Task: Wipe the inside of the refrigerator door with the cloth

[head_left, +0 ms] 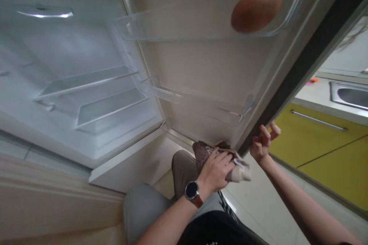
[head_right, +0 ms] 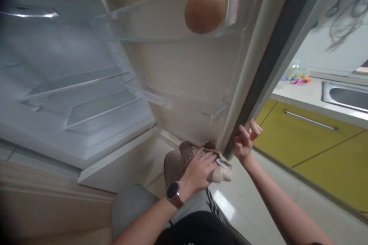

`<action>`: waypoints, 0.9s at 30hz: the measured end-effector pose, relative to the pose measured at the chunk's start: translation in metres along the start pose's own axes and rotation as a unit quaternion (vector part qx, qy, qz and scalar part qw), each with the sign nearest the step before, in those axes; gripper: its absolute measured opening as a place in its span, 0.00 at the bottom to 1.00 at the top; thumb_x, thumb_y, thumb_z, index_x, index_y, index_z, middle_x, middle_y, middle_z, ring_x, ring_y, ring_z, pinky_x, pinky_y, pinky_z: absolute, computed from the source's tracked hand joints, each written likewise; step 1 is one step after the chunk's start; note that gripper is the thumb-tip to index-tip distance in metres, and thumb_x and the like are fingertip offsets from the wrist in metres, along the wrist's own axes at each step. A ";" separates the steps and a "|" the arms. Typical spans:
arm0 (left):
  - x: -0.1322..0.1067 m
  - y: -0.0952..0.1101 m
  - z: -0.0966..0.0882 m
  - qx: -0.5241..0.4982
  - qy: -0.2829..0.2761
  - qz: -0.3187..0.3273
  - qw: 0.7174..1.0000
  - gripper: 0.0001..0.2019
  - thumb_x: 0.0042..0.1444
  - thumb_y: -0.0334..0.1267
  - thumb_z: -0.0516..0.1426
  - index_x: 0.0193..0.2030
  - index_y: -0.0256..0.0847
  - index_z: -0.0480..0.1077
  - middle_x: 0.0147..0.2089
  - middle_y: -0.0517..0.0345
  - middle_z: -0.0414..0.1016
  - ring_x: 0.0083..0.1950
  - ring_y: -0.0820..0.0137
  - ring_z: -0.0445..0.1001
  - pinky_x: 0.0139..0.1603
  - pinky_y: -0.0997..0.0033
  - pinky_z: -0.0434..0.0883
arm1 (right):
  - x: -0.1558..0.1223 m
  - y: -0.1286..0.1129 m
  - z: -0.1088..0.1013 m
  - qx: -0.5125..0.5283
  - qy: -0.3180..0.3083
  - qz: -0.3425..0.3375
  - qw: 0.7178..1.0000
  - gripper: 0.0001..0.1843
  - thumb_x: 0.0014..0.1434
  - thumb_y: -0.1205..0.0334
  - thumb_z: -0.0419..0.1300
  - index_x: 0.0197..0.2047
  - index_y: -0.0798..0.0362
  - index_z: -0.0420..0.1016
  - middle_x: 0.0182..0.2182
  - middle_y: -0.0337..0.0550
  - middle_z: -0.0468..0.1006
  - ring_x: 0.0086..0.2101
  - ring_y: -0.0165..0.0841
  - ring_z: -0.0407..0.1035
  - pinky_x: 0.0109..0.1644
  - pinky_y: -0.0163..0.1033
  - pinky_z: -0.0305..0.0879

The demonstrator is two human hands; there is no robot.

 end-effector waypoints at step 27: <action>-0.037 0.030 0.063 0.190 -0.139 0.212 0.949 0.11 0.53 0.45 0.64 0.31 0.39 0.83 0.31 0.48 0.81 0.40 0.59 0.78 0.76 0.51 0.57 | -0.008 -0.018 0.008 -0.032 0.026 -0.056 0.998 0.23 0.61 0.55 0.58 0.60 0.44 0.71 0.63 0.50 0.59 0.64 0.51 0.57 0.65 0.66 0.55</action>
Point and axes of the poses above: each hand's wrist, its own x-axis towards the middle knuckle, its own z-axis out of the palm, y = z × x, the point moved 7 cm from there along x, towards the middle knuckle
